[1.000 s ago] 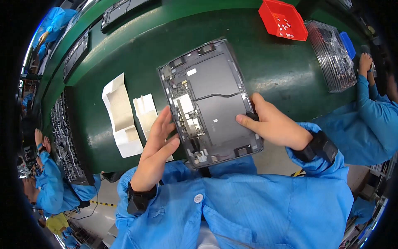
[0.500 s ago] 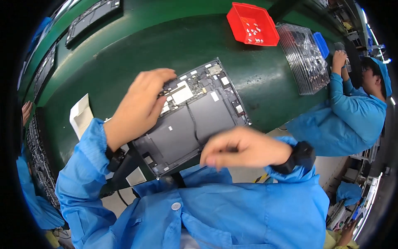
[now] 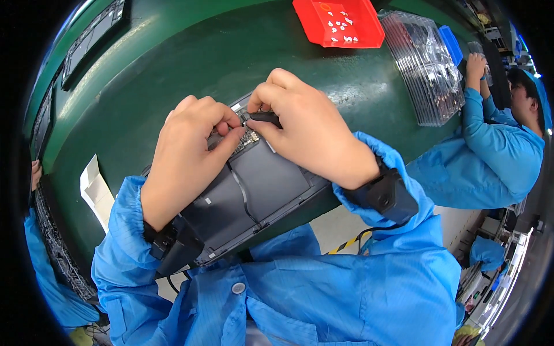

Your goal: Assembling the internal components of tablet computers and applying adhesive strips on an assembly line.

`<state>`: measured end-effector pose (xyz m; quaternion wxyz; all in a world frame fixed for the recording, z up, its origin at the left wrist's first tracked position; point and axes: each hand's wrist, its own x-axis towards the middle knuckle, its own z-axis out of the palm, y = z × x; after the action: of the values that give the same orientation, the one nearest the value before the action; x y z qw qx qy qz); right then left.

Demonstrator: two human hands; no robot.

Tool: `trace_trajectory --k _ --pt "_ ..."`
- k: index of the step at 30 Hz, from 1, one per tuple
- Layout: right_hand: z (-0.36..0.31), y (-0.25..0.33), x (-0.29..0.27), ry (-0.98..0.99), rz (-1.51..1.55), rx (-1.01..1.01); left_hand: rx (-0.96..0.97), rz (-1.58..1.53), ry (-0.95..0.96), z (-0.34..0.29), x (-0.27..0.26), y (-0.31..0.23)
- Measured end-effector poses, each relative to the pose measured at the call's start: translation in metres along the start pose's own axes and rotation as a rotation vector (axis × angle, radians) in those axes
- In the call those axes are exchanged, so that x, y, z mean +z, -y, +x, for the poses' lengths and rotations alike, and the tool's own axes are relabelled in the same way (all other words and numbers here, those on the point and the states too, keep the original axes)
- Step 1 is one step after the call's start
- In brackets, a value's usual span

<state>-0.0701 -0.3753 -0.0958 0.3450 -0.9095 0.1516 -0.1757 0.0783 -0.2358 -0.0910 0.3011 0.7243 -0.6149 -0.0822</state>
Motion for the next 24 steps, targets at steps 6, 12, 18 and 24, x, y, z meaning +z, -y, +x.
trace_trajectory --k 6,12,18,24 --pt "-0.013 0.004 0.015 -0.192 -0.060 0.060 0.013 0.039 -0.040 0.006 0.008 -0.007" --pt "-0.012 0.005 0.015 -0.201 -0.016 0.098 -0.058 0.019 -0.048 0.004 0.007 -0.007" --pt "-0.017 0.005 0.018 -0.196 0.058 0.120 -0.042 -0.026 -0.089 0.005 0.012 -0.002" --pt "-0.016 0.013 0.019 -0.232 0.045 0.180 -0.079 -0.157 -0.081 0.005 0.008 0.002"
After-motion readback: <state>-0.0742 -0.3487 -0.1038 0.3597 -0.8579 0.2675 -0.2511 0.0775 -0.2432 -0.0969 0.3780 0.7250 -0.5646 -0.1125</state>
